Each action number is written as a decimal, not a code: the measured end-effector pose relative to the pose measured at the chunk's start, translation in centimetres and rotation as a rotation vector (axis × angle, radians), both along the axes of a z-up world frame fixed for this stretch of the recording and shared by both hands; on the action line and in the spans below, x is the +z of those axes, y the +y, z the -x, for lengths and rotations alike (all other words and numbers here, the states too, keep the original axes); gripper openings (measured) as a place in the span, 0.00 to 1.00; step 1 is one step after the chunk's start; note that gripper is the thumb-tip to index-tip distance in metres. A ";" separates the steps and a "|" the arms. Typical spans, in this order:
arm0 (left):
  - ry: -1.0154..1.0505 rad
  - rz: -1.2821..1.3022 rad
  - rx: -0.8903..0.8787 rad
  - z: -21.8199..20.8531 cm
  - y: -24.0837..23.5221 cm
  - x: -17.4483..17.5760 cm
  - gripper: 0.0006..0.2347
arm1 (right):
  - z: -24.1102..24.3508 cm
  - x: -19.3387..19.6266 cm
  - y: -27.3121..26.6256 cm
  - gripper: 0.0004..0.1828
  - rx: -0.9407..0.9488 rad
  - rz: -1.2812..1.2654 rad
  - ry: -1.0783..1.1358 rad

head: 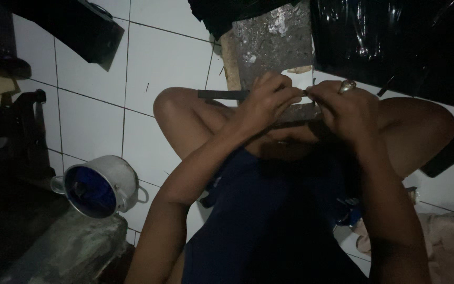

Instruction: The person sits cross-legged on the floor and uses a knife to cut a thin strip of black material on a small wooden block. The person repeatedly cuts the material and stacks the cut pieces on the block.

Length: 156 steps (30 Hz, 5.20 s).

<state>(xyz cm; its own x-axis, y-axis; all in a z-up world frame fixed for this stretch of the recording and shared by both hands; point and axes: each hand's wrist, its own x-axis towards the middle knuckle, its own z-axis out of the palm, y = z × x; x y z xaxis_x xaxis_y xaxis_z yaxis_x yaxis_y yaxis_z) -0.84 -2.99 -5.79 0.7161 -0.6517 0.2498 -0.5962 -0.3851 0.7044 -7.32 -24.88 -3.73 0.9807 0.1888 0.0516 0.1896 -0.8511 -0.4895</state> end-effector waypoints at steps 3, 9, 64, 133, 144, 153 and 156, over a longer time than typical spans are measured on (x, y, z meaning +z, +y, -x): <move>-0.008 -0.002 -0.007 0.2 0.2 0.0 0.07 | 0.2 -0.1 0.0 0.15 0.024 0.084 -0.049; -0.044 -0.031 -0.017 0.1 0.1 0.4 0.07 | 0.7 -0.2 -0.7 0.27 0.113 0.146 -0.077; 0.003 -0.026 -0.045 -0.5 -0.5 1.0 0.07 | -2.0 -10.6 0.7 0.12 -0.751 -0.675 0.433; -0.222 -0.212 -0.048 -0.5 -2.0 1.3 0.14 | -4.5 -25.6 -4.3 0.15 -1.156 -0.397 0.638; -0.181 -0.127 -0.060 -0.4 -0.8 1.1 0.13 | 1.2 -9.1 -13.0 0.11 -0.913 -1.119 -0.278; -0.006 0.107 0.024 -0.5 -0.1 1.3 0.10 | -0.6 -2.4 -15.9 0.09 -0.478 -0.927 -0.292; 0.048 0.162 0.103 -2.1 0.4 2.0 0.10 | -2.4 -5.3 -14.8 0.10 -0.528 -0.811 -0.245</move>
<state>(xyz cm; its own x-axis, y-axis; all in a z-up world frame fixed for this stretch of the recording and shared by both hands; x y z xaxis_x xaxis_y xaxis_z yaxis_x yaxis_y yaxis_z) 1.27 -2.61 -3.76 0.7904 -0.5286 0.3095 -0.5240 -0.3218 0.7886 -4.96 -39.72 -9.03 0.8736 -0.4506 0.1839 0.0566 -0.2812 -0.9580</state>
